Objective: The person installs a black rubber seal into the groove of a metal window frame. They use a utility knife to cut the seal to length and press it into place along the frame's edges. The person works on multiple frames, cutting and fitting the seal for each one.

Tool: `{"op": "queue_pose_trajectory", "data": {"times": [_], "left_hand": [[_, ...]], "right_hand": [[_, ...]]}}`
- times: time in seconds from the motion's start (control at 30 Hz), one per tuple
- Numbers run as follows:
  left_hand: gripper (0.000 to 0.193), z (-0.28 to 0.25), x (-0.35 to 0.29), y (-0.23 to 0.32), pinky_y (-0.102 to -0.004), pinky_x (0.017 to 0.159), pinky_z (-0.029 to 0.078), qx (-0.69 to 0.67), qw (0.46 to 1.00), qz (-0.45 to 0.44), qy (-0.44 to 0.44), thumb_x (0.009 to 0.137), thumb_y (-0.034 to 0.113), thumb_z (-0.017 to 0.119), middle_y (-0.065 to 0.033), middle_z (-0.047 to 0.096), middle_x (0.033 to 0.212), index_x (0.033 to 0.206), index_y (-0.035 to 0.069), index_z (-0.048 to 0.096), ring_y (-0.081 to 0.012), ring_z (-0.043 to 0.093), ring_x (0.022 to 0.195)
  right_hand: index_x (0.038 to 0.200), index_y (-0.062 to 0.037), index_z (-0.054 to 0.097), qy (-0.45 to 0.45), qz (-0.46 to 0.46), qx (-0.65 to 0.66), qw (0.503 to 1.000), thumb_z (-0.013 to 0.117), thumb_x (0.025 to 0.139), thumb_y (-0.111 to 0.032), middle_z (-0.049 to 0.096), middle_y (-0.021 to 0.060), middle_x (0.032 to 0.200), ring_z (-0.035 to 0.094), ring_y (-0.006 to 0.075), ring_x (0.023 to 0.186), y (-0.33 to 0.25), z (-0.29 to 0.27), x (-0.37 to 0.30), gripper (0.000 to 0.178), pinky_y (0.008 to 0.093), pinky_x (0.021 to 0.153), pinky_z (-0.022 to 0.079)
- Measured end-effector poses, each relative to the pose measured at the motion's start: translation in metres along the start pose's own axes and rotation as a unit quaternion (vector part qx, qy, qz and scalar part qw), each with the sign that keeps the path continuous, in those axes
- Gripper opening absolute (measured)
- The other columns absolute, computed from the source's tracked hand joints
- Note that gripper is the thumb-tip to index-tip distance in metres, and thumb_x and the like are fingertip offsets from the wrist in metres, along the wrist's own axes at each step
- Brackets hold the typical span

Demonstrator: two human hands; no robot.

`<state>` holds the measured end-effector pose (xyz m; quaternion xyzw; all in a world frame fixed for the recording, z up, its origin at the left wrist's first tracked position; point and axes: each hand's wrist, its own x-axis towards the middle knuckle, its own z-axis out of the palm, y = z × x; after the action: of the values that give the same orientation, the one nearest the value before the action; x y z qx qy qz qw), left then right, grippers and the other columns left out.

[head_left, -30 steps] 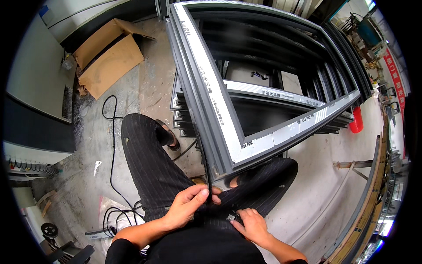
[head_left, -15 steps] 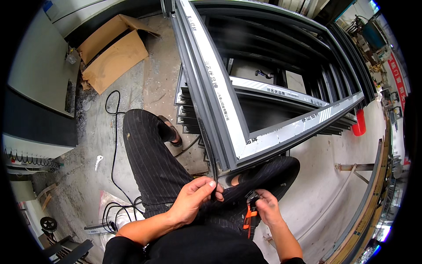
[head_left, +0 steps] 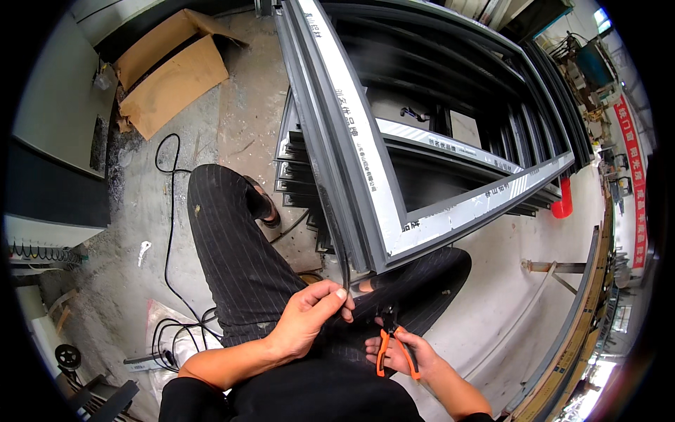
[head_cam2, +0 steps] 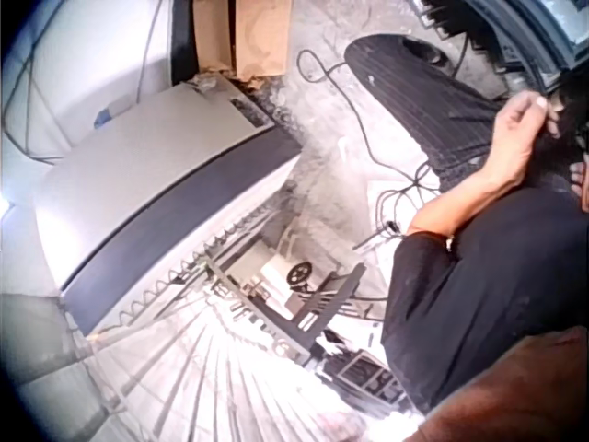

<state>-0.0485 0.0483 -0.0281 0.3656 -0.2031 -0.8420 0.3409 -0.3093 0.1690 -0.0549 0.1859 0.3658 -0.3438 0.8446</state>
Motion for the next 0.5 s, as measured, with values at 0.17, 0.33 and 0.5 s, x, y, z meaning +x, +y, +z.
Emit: {"op": "queue_pose_trajectory", "data": {"times": [0.17,0.33,0.5], "left_hand": [[0.019,0.0,-0.004,0.003,-0.0303,0.081,0.049,0.028,0.999,0.023,0.004,0.101,0.018,0.057,-0.0059,0.064,0.09,0.095,0.001,0.062,-0.0145,0.06,0.084],[0.021,-0.007,-0.014,0.008,-0.0291,0.079,0.048,0.122,0.99,0.075,0.013,0.102,0.019,0.055,-0.0048,0.063,0.089,0.094,0.001,0.062,-0.0128,0.059,0.083],[0.02,-0.015,-0.021,0.018,-0.0297,0.072,0.046,0.293,0.938,0.18,0.032,0.099,0.017,0.057,-0.0053,0.061,0.081,0.091,0.0,0.065,-0.0145,0.058,0.078]], "right_hand": [[0.149,-0.0053,0.034,0.034,0.011,-0.369,0.929,0.062,0.095,-0.008,0.064,0.0162,0.117,0.062,0.0246,0.11,-0.027,0.062,-0.022,0.062,0.0359,0.097,0.049],[0.14,0.0002,0.047,-0.016,-0.131,-0.731,0.669,0.07,0.09,-0.018,0.065,0.0161,0.115,0.064,0.0251,0.106,-0.044,0.137,-0.019,0.058,0.0339,0.093,0.048],[0.138,0.0008,0.048,-0.035,-0.16,-0.84,0.518,0.068,0.088,-0.024,0.063,0.0223,0.116,0.062,0.0342,0.106,-0.048,0.175,-0.006,0.059,0.0398,0.094,0.048]]}}
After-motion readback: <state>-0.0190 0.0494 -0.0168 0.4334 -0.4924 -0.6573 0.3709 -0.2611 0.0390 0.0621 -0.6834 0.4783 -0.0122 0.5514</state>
